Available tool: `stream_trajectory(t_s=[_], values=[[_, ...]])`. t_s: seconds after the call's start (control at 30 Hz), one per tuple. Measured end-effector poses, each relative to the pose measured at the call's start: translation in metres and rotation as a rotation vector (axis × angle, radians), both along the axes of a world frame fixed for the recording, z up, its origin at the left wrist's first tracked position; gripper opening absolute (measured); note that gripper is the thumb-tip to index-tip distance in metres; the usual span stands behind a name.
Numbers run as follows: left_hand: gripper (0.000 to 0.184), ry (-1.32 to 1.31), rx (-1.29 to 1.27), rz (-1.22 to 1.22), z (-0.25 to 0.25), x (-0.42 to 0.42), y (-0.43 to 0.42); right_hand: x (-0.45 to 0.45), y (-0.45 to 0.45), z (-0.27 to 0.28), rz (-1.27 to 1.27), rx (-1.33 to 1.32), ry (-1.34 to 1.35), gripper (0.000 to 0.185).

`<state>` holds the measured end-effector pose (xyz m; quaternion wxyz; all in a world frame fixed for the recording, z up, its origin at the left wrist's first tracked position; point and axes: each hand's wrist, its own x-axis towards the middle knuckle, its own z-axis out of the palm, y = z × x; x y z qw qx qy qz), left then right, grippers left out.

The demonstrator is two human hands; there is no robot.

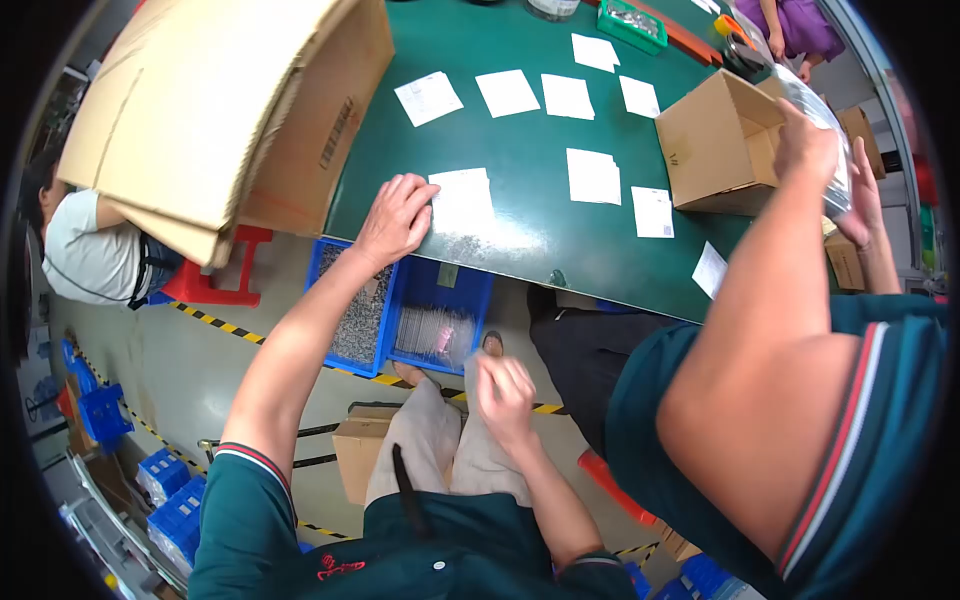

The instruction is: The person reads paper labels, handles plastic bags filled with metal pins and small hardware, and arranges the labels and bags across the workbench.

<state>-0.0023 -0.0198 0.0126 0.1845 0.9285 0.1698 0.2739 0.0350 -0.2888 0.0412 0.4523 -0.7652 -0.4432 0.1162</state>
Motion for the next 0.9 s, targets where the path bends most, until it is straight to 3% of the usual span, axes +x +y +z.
stream_trajectory(t_s=[0.1, 0.27, 0.7, 0.9], values=[[0.026, 0.023, -0.019, 0.062, -0.008, 0.002, 0.003, 0.028, 0.074, -0.007, -0.084, 0.200, -0.095, 0.013], [0.032, 0.075, -0.047, 0.058, -0.008, 0.001, 0.001, 0.072, 0.122, -0.014, -0.146, 0.192, -0.232, 0.018], [0.038, 0.153, -0.027, 0.036, -0.010, 0.002, 0.002, 0.075, 0.139, -0.042, -0.107, 0.053, -0.327, 0.023], [0.038, 0.143, 0.011, -0.018, -0.008, 0.001, 0.002, 0.095, 0.154, -0.027, -0.069, 0.028, -0.254, 0.022]])
